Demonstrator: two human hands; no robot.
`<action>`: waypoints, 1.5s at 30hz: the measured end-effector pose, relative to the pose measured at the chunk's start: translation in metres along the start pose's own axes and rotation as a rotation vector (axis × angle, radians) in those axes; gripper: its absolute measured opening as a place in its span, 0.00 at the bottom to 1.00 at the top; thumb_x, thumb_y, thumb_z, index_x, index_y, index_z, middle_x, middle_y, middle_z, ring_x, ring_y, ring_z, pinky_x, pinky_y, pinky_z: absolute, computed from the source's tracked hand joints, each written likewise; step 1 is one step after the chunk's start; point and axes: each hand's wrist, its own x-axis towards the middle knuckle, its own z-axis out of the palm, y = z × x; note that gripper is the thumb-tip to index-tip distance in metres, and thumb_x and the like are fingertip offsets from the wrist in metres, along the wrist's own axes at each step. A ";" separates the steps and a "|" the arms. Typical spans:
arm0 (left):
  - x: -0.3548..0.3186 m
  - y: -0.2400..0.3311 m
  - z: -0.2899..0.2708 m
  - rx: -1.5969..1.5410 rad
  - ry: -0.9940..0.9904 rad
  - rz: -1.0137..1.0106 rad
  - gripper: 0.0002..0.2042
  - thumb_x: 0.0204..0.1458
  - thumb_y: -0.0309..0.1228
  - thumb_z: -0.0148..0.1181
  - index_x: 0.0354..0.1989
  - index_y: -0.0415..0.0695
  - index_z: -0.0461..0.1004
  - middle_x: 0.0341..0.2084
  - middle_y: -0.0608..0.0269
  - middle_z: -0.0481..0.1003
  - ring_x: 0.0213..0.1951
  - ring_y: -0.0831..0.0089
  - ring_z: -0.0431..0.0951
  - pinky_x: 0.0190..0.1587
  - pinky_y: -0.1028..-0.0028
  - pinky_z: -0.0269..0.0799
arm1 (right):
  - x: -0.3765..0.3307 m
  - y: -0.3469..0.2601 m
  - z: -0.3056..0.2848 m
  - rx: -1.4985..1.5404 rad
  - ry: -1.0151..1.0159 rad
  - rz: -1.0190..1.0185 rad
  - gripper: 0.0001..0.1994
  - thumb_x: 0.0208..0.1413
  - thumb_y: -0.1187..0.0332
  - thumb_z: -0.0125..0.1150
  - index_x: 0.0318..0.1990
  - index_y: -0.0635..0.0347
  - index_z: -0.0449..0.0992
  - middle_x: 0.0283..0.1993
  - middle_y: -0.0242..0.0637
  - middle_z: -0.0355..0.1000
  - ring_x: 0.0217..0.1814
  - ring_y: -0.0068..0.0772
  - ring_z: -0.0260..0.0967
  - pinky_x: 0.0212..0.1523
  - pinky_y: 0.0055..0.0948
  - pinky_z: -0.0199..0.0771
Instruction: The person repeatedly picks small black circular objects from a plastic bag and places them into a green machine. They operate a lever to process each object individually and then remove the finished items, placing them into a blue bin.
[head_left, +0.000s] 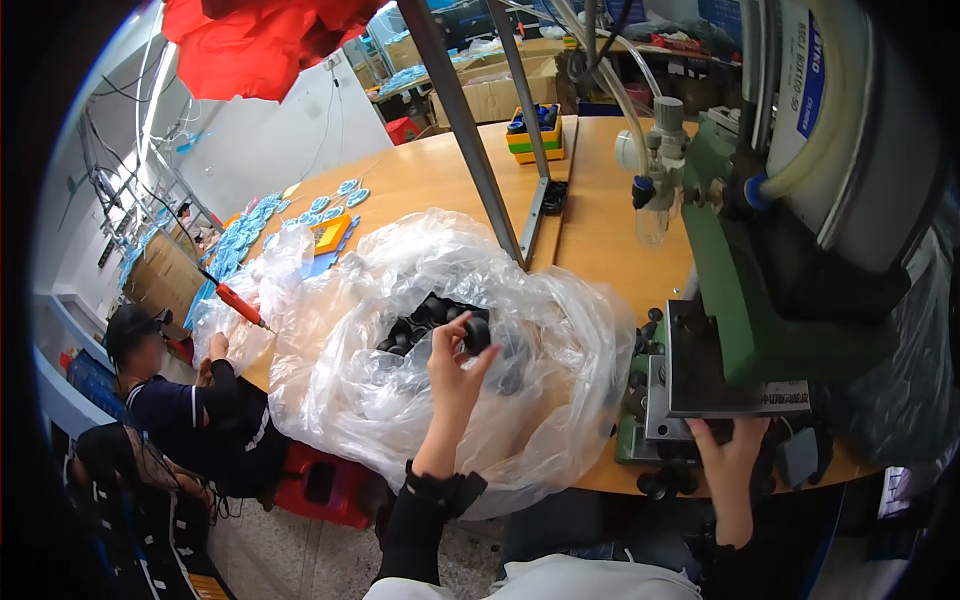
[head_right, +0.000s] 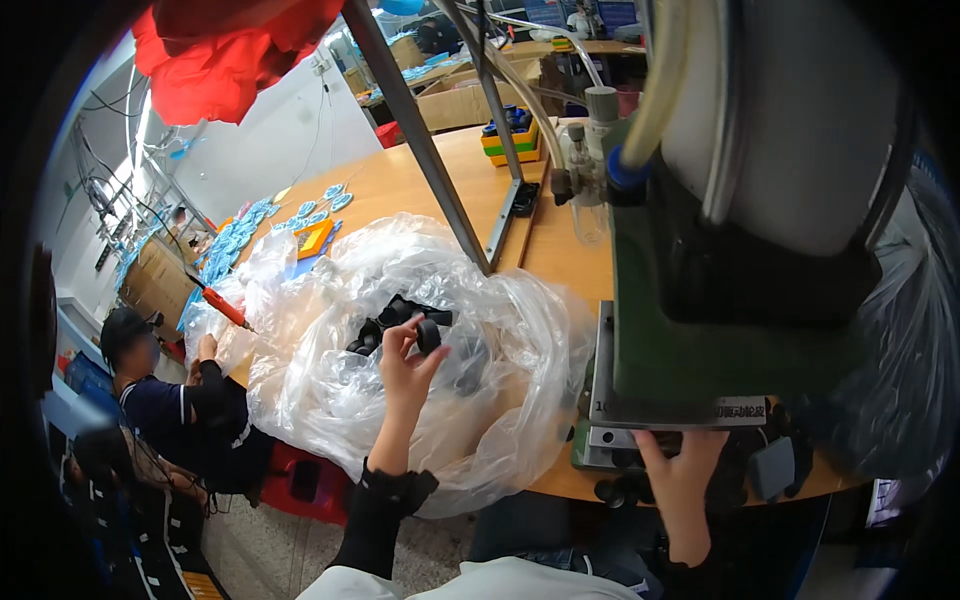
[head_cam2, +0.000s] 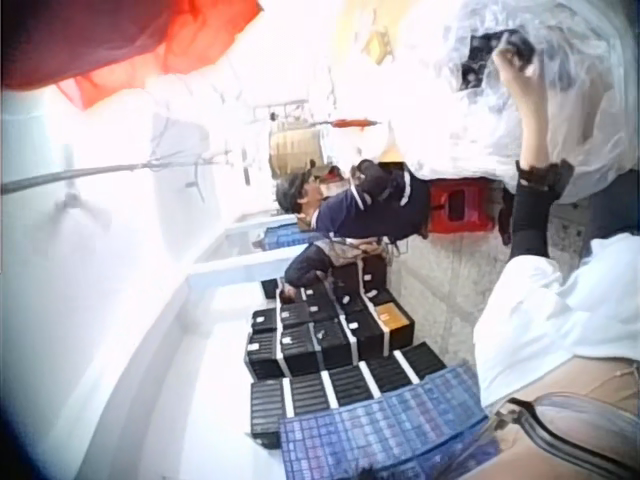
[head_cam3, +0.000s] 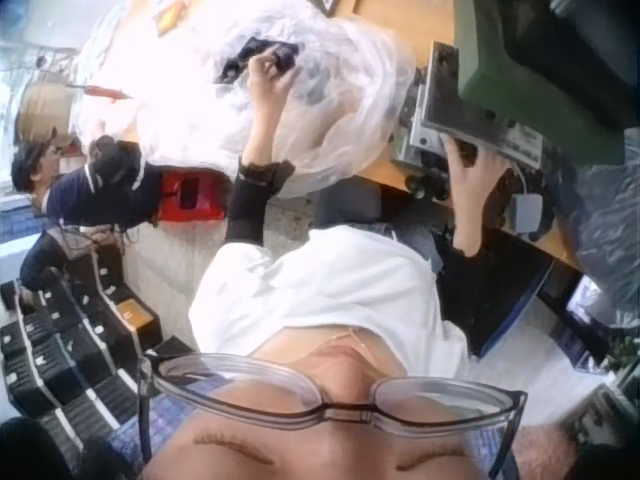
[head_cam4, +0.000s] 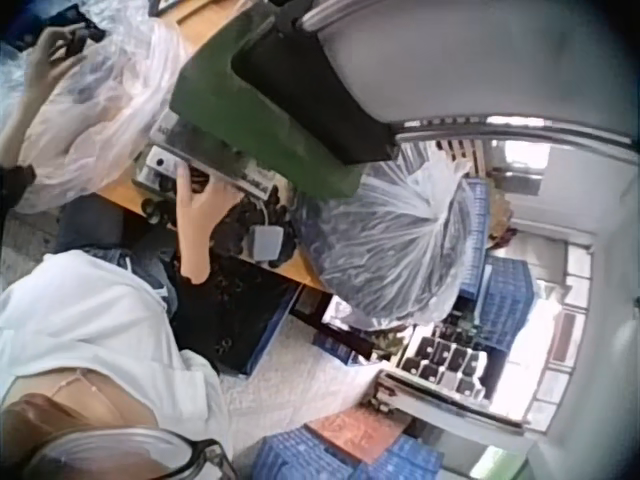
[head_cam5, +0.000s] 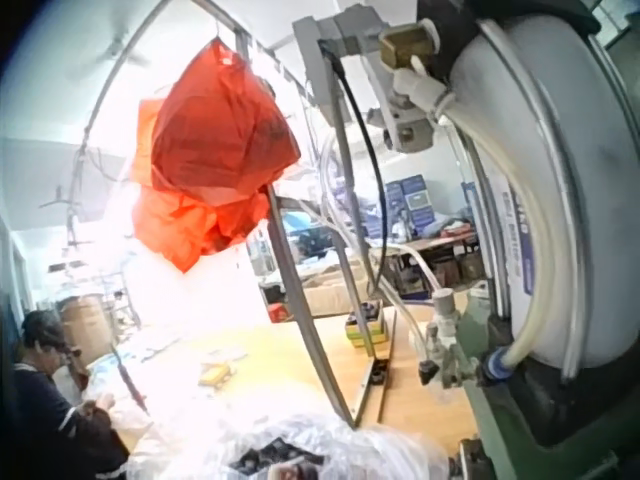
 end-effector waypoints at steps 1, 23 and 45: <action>-0.009 0.019 0.003 -0.062 -0.043 -0.003 0.22 0.40 0.24 0.68 0.44 0.36 0.68 0.47 0.51 0.71 0.43 0.69 0.74 0.38 0.77 0.73 | 0.001 -0.005 -0.001 -0.218 0.022 -0.142 0.19 0.42 0.69 0.67 0.42 0.62 0.70 0.39 0.38 0.67 0.39 0.32 0.64 0.40 0.30 0.64; -0.084 0.150 0.131 -0.049 -0.598 0.051 0.15 0.38 0.29 0.69 0.36 0.41 0.75 0.35 0.56 0.73 0.40 0.60 0.72 0.42 0.66 0.68 | -0.174 0.102 -0.185 -0.207 0.503 0.776 0.20 0.53 0.65 0.59 0.52 0.62 0.68 0.47 0.38 0.64 0.49 0.31 0.63 0.48 0.28 0.61; -0.089 0.125 0.141 -0.098 -0.635 0.093 0.26 0.37 0.40 0.70 0.45 0.44 0.71 0.41 0.60 0.73 0.46 0.60 0.69 0.53 0.59 0.55 | -0.059 0.141 -0.104 -0.834 -0.185 0.158 0.22 0.55 0.64 0.52 0.57 0.61 0.62 0.62 0.41 0.57 0.66 0.44 0.49 0.66 0.44 0.40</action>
